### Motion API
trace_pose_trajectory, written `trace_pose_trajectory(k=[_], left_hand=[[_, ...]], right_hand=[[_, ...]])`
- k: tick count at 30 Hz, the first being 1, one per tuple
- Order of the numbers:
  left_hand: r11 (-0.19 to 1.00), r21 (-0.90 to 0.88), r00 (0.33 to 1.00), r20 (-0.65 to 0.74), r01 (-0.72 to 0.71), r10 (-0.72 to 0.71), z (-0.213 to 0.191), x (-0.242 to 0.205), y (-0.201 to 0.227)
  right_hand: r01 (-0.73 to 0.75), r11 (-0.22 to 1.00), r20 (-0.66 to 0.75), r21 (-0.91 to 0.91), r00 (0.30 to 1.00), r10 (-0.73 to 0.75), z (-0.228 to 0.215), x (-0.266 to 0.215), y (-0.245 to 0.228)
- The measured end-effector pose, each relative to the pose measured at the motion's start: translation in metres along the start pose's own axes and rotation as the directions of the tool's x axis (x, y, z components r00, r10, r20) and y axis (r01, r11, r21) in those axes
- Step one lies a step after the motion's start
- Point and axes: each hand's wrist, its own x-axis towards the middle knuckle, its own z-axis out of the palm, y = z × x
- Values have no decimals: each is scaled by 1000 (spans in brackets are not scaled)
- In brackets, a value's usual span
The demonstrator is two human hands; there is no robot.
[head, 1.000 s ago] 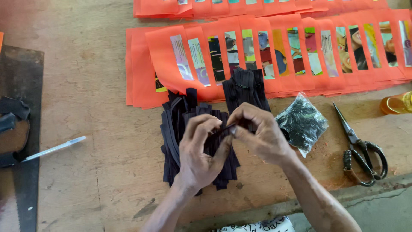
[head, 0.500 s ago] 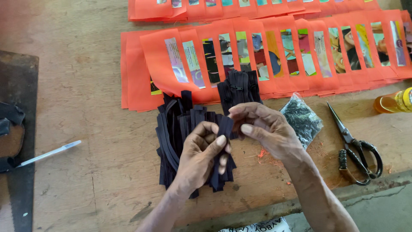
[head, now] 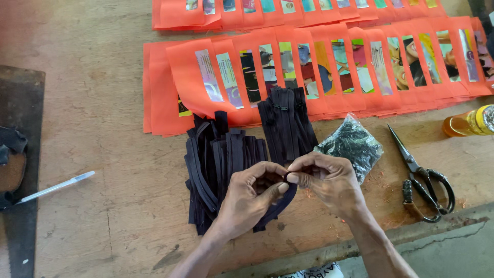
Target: The person assembles black zippers by hand on a wooden workbench. They pick up zipper tapes and small black plastic slider components, then attach the sliders to the tapes. The person works through a pile of materials, placing the finished zippers into a separate stack.
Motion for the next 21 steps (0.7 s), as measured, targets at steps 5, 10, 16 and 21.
trace_pose_trajectory(k=[5,10,16,21], left_hand=[[929,-329,961,266,168,-80,-10,-2,-2],[997,30,991,113,67,-70,1,1,-5],[918,395,998,-50,-18,41,6,1,3],[916,392,996,27,-86,82,4,4,4]], right_hand=[[-67,991,85,118,995,57,-20,-28,-21],[-63,996,-12,-62,998,62,-5,-28,-18],[-104,991,-84,-85,992,97,10,-23,-5],[-51,975,-37,-218,998,43,10,-26,-7]])
